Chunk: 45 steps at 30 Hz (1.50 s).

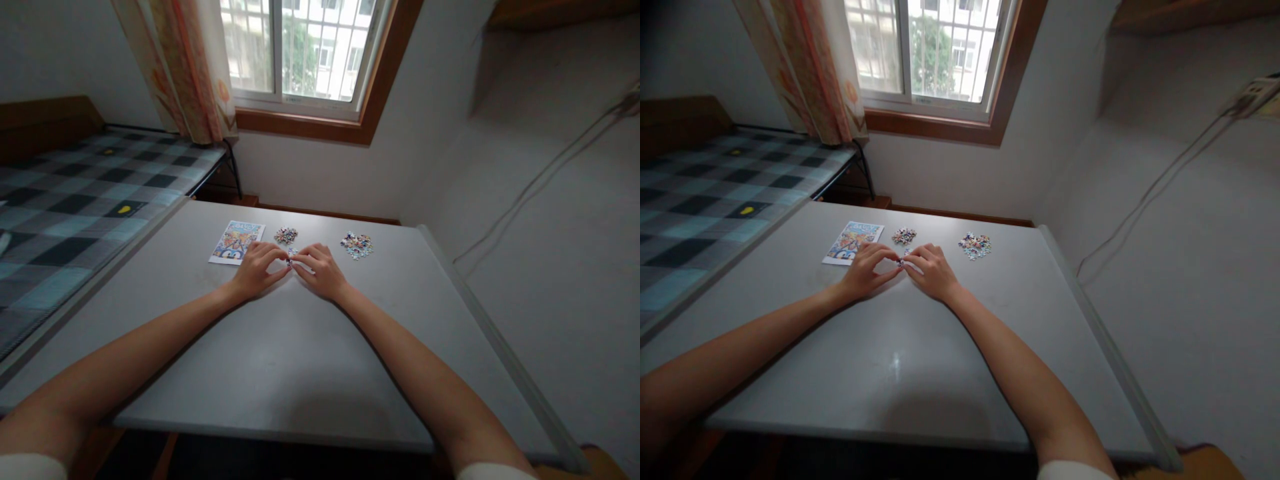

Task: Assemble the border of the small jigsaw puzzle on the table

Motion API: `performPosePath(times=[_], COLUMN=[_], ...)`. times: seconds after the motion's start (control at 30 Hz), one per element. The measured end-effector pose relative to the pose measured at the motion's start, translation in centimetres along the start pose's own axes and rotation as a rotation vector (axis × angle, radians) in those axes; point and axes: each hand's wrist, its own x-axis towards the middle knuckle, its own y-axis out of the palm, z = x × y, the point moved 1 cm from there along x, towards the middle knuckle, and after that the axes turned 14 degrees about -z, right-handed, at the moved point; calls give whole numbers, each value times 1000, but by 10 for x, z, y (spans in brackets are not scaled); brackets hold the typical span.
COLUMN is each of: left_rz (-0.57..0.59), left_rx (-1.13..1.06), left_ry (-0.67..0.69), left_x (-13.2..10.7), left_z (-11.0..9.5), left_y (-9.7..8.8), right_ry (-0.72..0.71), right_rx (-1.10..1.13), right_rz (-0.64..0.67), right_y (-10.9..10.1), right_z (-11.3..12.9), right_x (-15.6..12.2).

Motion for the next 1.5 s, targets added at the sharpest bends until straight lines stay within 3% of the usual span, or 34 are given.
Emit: performPosePath(times=[0.33,0.73,1.07,1.37,1.5], left_rz=[30,92,65,59,64], left_rx=[28,54,42,36,42], left_ry=[86,71,62,26,25], left_x=[2,1,3,0,1], left_z=[-4,-4,-4,-2,-3], left_y=[-1,0,-1,1,0], right_ry=[-110,-85,-81,16,4], right_rx=[-66,-86,-76,-106,-159], right_rz=[58,71,77,87,158], right_y=[-4,-1,-3,-8,-7], right_z=[7,7,8,4,-1], right_x=[2,1,2,3,1])
